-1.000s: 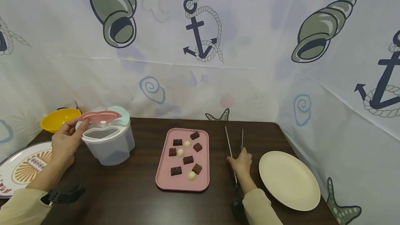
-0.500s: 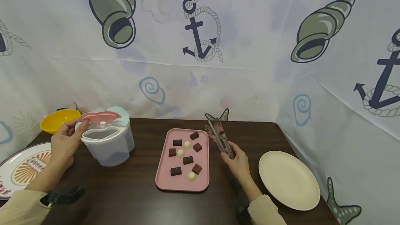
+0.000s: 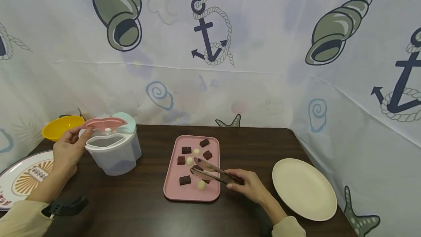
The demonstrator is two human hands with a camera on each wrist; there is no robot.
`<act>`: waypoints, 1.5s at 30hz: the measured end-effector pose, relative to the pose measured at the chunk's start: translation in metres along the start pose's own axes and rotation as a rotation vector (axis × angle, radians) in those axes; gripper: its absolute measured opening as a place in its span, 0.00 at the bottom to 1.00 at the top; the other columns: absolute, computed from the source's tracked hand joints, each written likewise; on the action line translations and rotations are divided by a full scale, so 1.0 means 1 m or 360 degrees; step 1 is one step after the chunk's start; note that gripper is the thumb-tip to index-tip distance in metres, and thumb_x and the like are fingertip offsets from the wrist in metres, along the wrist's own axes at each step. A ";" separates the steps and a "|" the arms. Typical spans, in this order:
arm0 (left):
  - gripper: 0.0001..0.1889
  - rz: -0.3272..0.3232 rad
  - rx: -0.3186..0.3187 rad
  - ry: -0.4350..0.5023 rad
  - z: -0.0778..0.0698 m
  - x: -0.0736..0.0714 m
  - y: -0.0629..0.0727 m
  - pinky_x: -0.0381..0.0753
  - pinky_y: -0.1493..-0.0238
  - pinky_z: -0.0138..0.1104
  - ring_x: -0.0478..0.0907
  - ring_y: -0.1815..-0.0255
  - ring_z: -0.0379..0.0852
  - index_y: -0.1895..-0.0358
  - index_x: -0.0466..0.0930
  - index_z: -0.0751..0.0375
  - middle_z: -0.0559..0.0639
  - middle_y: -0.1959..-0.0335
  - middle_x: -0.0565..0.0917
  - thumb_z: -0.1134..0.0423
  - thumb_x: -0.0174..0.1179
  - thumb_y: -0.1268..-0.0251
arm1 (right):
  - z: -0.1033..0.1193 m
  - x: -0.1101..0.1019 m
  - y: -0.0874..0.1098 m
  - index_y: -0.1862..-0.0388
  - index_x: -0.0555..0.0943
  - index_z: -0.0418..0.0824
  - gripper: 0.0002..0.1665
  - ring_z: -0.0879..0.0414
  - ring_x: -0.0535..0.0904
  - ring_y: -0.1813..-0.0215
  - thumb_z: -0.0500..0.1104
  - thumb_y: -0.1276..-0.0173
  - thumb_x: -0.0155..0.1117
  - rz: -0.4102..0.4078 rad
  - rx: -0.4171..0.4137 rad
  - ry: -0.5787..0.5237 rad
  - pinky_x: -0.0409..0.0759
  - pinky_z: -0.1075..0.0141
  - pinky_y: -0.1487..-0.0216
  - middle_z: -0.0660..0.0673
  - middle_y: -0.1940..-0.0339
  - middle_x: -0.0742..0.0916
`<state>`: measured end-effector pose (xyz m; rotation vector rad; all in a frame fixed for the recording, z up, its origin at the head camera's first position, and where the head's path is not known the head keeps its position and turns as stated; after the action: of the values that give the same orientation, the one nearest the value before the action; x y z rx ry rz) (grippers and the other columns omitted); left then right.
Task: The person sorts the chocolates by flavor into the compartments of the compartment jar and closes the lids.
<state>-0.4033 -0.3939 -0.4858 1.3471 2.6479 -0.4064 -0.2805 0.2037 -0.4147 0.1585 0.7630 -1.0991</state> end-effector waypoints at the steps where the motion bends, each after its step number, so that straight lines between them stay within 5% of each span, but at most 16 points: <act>1: 0.32 -0.0002 0.0004 -0.0002 0.000 0.000 -0.001 0.73 0.52 0.17 0.71 0.41 0.37 0.40 0.72 0.32 0.36 0.41 0.77 0.34 0.62 0.53 | 0.000 0.000 0.002 0.45 0.78 0.37 0.24 0.53 0.81 0.53 0.44 0.39 0.67 0.0015 -0.0004 0.0013 0.78 0.68 0.52 0.40 0.50 0.85; 4: 0.32 -0.0002 -0.0017 -0.0007 -0.004 -0.001 0.001 0.73 0.54 0.16 0.71 0.42 0.36 0.40 0.72 0.32 0.35 0.41 0.77 0.34 0.62 0.53 | 0.000 0.002 0.005 0.45 0.78 0.37 0.24 0.52 0.81 0.55 0.44 0.40 0.67 0.0056 -0.0014 0.0009 0.79 0.67 0.55 0.40 0.51 0.85; 9: 0.33 0.0039 -0.0136 -0.0047 -0.064 -0.007 0.046 0.75 0.47 0.24 0.71 0.40 0.40 0.38 0.71 0.39 0.42 0.39 0.76 0.35 0.60 0.48 | 0.005 0.007 0.010 0.45 0.78 0.36 0.24 0.53 0.81 0.58 0.43 0.40 0.67 0.0120 -0.0058 -0.0043 0.80 0.68 0.60 0.38 0.54 0.85; 11: 0.32 0.0037 -0.0145 -0.0019 -0.072 -0.007 0.054 0.75 0.49 0.24 0.71 0.40 0.41 0.38 0.72 0.41 0.43 0.38 0.76 0.37 0.61 0.47 | 0.008 0.007 0.011 0.46 0.79 0.37 0.23 0.53 0.80 0.59 0.44 0.40 0.67 0.0132 -0.0080 -0.0049 0.79 0.68 0.61 0.38 0.56 0.85; 15: 0.31 0.0000 -0.0053 -0.0043 -0.034 -0.003 0.026 0.74 0.59 0.16 0.73 0.43 0.38 0.40 0.73 0.35 0.38 0.41 0.78 0.35 0.61 0.50 | 0.012 0.008 0.013 0.46 0.79 0.39 0.22 0.55 0.80 0.61 0.43 0.40 0.67 0.0130 -0.0142 -0.0009 0.79 0.67 0.62 0.40 0.59 0.86; 20: 0.31 -0.0002 0.0004 -0.0051 0.006 0.001 -0.005 0.74 0.58 0.16 0.72 0.41 0.38 0.40 0.72 0.31 0.36 0.41 0.78 0.33 0.61 0.52 | 0.009 0.012 0.015 0.46 0.80 0.40 0.22 0.60 0.79 0.63 0.42 0.40 0.67 0.0170 -0.0153 0.0032 0.79 0.68 0.63 0.42 0.60 0.86; 33: 0.31 -0.0004 0.0021 -0.0088 0.008 0.002 -0.007 0.75 0.53 0.19 0.71 0.39 0.40 0.39 0.70 0.31 0.36 0.40 0.76 0.34 0.60 0.51 | 0.007 0.014 0.015 0.47 0.79 0.37 0.20 0.64 0.78 0.62 0.43 0.37 0.65 0.0186 -0.0167 0.0037 0.79 0.68 0.63 0.43 0.60 0.86; 39: 0.31 0.0031 0.0027 0.0016 -0.022 -0.006 0.017 0.74 0.57 0.16 0.72 0.41 0.37 0.39 0.72 0.37 0.38 0.40 0.77 0.38 0.64 0.50 | 0.006 0.016 0.013 0.48 0.80 0.39 0.19 0.66 0.78 0.60 0.42 0.38 0.65 0.0156 -0.0163 0.0046 0.79 0.70 0.60 0.48 0.59 0.86; 45: 0.32 0.0064 -0.0040 -0.0008 -0.078 -0.009 0.057 0.77 0.50 0.26 0.71 0.39 0.46 0.38 0.72 0.44 0.47 0.38 0.76 0.37 0.60 0.46 | 0.007 0.011 0.014 0.49 0.80 0.37 0.18 0.64 0.79 0.57 0.40 0.38 0.65 0.0100 -0.0215 0.0049 0.79 0.70 0.58 0.44 0.57 0.86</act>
<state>-0.3524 -0.3449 -0.4197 1.3874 2.6081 -0.3698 -0.2625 0.1989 -0.4203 0.0842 0.8516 -0.9842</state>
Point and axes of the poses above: each hand's wrist, its own y-axis away from the middle knuckle, its own x-axis out of the palm, z = x × y, the point moved 10 cm from there along -y, towards the middle knuckle
